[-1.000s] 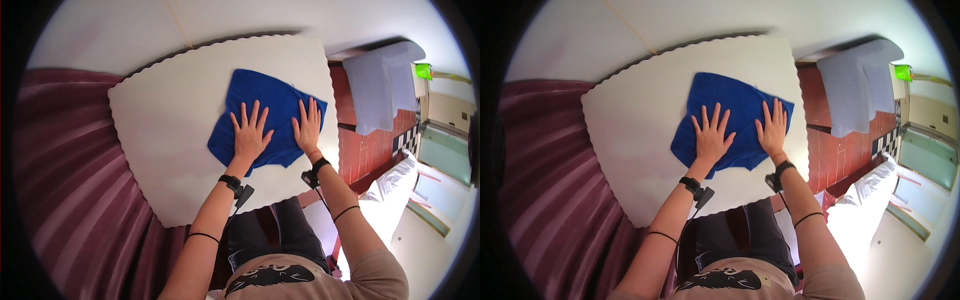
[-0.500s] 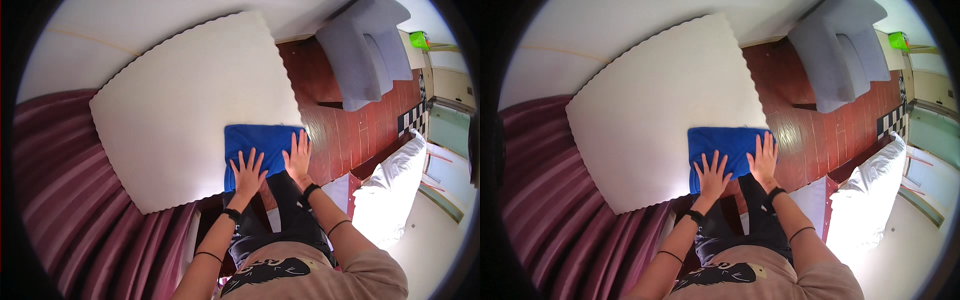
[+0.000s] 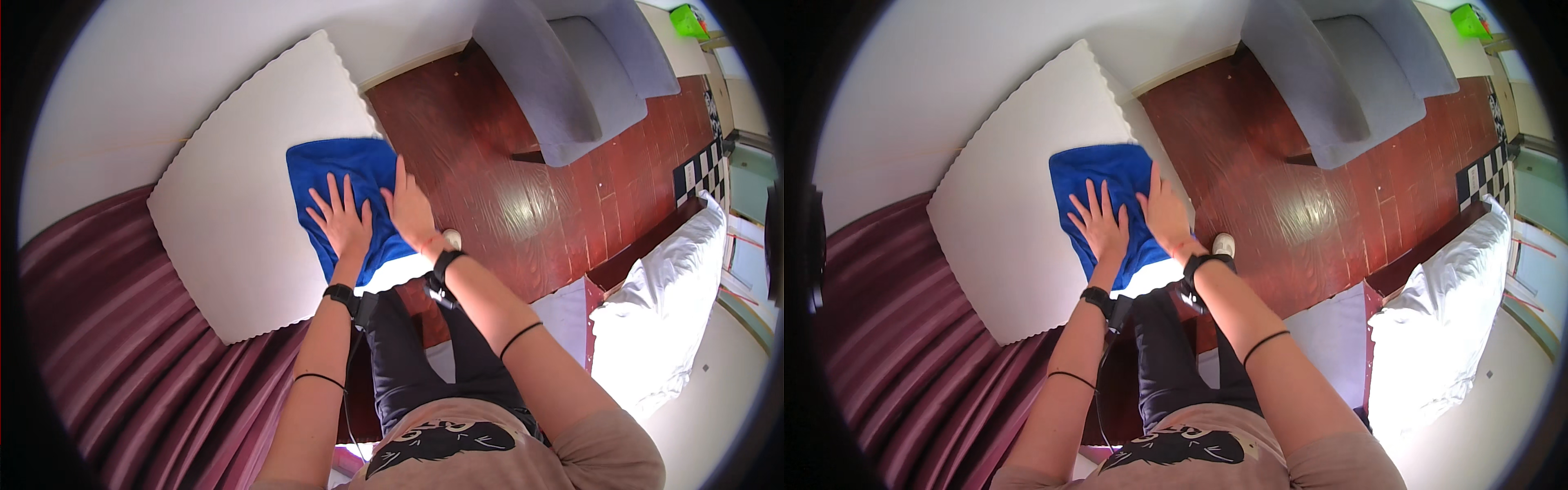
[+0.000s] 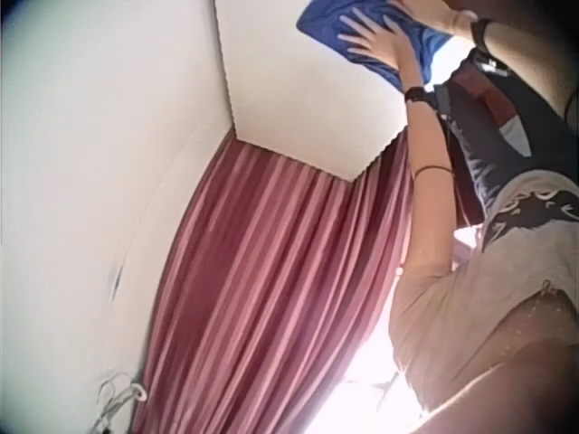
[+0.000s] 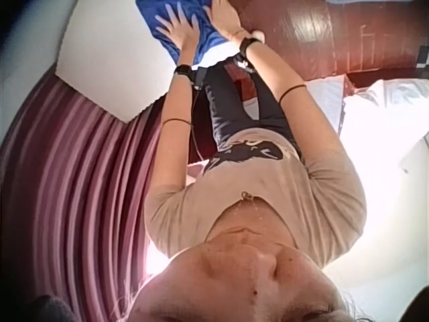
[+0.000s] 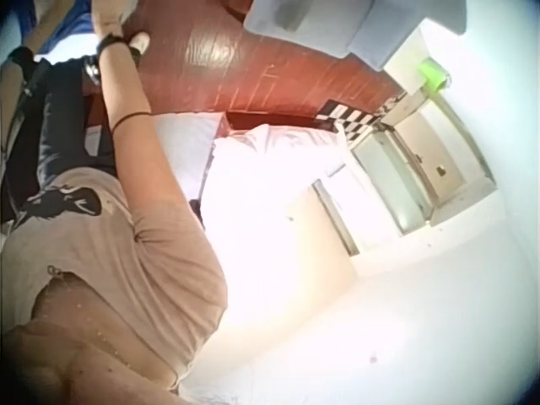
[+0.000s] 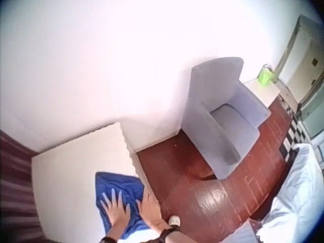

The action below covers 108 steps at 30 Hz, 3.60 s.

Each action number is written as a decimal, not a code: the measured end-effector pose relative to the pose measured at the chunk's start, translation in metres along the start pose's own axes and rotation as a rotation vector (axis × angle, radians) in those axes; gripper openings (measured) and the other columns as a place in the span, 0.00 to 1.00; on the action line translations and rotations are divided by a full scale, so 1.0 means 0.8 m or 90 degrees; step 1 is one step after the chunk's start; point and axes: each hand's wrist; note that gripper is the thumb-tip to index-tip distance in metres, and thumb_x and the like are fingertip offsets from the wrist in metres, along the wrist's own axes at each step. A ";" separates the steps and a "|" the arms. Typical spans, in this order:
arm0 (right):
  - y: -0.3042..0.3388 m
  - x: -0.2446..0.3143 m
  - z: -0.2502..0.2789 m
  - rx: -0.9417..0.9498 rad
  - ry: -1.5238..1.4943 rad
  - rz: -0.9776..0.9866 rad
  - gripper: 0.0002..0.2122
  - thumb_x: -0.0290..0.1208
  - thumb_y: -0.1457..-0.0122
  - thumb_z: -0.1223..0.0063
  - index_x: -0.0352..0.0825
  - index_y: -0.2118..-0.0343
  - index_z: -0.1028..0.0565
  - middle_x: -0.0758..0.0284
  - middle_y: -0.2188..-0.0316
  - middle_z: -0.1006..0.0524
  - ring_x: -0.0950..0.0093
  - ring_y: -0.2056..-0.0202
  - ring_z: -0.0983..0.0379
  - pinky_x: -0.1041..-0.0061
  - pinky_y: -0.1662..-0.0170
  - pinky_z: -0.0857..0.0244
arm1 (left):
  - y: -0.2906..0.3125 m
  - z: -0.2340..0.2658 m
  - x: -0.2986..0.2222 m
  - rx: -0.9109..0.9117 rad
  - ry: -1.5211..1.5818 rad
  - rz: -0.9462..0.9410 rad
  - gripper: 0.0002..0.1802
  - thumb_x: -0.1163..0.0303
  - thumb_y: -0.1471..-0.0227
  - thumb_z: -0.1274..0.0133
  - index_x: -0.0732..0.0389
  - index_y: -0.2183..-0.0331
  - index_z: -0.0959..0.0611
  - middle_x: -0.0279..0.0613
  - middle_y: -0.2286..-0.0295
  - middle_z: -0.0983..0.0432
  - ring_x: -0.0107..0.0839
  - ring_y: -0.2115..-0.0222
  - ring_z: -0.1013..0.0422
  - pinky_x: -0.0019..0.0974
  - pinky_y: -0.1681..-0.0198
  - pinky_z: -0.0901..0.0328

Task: Wiping a window ledge, a table, and an armchair using a blue cloth.

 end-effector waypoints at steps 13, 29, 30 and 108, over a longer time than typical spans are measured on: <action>0.132 -0.055 0.006 0.081 -0.116 -0.117 0.24 0.34 0.38 0.53 0.22 0.45 0.40 0.47 0.56 0.28 0.51 0.59 0.27 0.62 0.57 0.30 | 0.098 0.002 -0.067 0.168 0.001 0.002 0.47 0.61 0.56 0.45 0.48 0.36 0.46 0.43 0.34 0.63 0.62 0.36 0.70 0.69 0.38 0.72; -0.178 0.024 -0.027 0.059 -0.128 -0.054 0.21 0.38 0.37 0.55 0.23 0.51 0.39 0.43 0.63 0.26 0.47 0.67 0.25 0.57 0.64 0.29 | -0.110 0.004 -0.018 0.049 -0.038 0.152 0.42 0.53 0.49 0.48 0.48 0.36 0.45 0.40 0.34 0.62 0.57 0.35 0.68 0.67 0.38 0.67; -0.197 0.026 -0.029 0.086 -0.144 -0.071 0.20 0.38 0.37 0.55 0.23 0.52 0.39 0.42 0.62 0.27 0.46 0.66 0.26 0.55 0.64 0.30 | -0.124 0.004 -0.012 0.050 -0.046 0.125 0.42 0.52 0.48 0.48 0.47 0.36 0.45 0.40 0.34 0.61 0.57 0.35 0.68 0.67 0.37 0.67; -0.514 0.339 0.596 -0.444 -0.357 0.673 0.08 0.14 0.52 0.41 0.33 0.76 0.29 0.67 0.74 0.30 0.74 0.75 0.34 0.78 0.73 0.39 | -0.499 0.585 -0.165 -0.822 0.759 -0.080 0.13 0.74 0.38 0.57 0.65 0.55 0.41 0.52 0.65 0.26 0.42 0.64 0.22 0.29 0.61 0.33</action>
Point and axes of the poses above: each hand's wrist, its own y-axis away from the middle knuckle, its own z-axis out of the back of the hand, x = y × z
